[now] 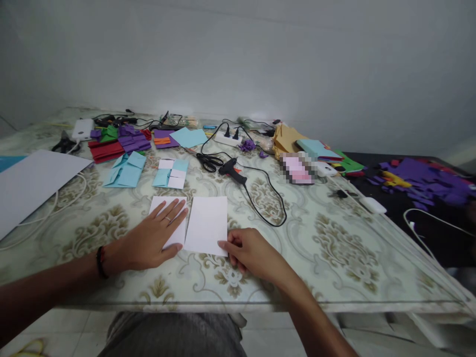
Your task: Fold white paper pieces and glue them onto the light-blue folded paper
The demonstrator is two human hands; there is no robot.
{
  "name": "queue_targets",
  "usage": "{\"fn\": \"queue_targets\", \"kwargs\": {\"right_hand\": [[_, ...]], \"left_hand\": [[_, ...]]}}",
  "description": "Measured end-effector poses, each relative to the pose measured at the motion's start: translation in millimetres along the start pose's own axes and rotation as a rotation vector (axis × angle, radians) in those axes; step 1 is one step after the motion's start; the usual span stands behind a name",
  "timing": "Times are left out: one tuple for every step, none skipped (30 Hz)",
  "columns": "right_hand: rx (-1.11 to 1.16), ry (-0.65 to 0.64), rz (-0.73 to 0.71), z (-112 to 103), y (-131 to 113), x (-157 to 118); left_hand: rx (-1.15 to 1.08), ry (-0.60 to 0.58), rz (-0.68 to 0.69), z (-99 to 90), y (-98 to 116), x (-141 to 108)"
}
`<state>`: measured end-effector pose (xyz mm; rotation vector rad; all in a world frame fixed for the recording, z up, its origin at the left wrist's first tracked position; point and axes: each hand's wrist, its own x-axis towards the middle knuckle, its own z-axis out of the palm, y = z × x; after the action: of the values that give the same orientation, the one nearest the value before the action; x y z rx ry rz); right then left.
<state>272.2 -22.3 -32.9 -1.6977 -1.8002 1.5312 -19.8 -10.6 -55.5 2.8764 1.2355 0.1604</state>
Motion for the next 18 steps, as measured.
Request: {"fn": "queue_targets", "kwargs": {"right_hand": [[0.012,-0.006,0.000,-0.5,1.1,-0.5],[0.024,-0.014,0.003,-1.0,2.4,-1.0],[0.037,-0.020,0.008,-1.7,3.8,-1.7],[0.049,-0.025,0.016,-2.3,5.3,-2.5],[0.061,-0.027,0.021,-2.9,6.8,-3.3],[0.072,-0.031,0.024,-3.4,8.2,-4.1],[0.082,-0.037,0.023,-3.9,9.4,-4.8],[0.086,-0.043,0.016,-4.3,10.4,-5.2],[0.079,-0.049,0.003,-4.8,11.0,-5.3],[0.056,-0.042,-0.027,-5.5,11.2,-5.0],[0.015,-0.014,-0.076,-6.6,10.7,-4.2],[-0.040,0.041,-0.145,-8.3,9.3,-3.1],[-0.099,0.111,-0.224,-10.6,6.7,-1.7],[-0.152,0.187,-0.303,-13.4,2.7,-0.4],[-0.192,0.253,-0.373,-16.9,-3.1,0.6],[-0.218,0.297,-0.430,-20.7,-10.8,0.9],[-0.229,0.316,-0.474,-24.9,-20.3,0.3],[-0.234,0.317,-0.520,-29.3,-31.6,-1.2]], "left_hand": [[-0.001,0.001,-0.002,-0.1,0.1,0.2],[-0.003,0.002,-0.005,-0.1,0.2,0.3],[-0.006,0.002,-0.008,-0.1,0.4,0.5],[-0.008,0.002,-0.010,-0.1,0.5,0.5],[-0.010,0.002,-0.011,-0.2,0.8,0.4],[-0.013,0.001,-0.012,-0.2,1.1,0.2],[-0.017,-0.001,-0.014,-0.3,1.4,0.0],[-0.023,-0.006,-0.016,-0.6,1.9,-0.2],[-0.033,-0.013,-0.021,-1.0,2.3,-0.2],[-0.047,-0.024,-0.025,-1.8,2.6,0.0],[-0.068,-0.038,-0.031,-3.1,2.6,0.5],[-0.097,-0.054,-0.038,-5.1,2.4,1.5],[-0.136,-0.068,-0.049,-8.0,1.6,2.8],[-0.187,-0.075,-0.071,-12.0,0.5,4.5],[-0.252,-0.073,-0.106,-16.9,-1.1,6.4],[-0.333,-0.066,-0.153,-22.7,-3.1,8.3],[-0.429,-0.053,-0.208,-29.2,-5.4,10.2],[-0.538,-0.035,-0.262,-35.8,-8.0,12.0]]}}
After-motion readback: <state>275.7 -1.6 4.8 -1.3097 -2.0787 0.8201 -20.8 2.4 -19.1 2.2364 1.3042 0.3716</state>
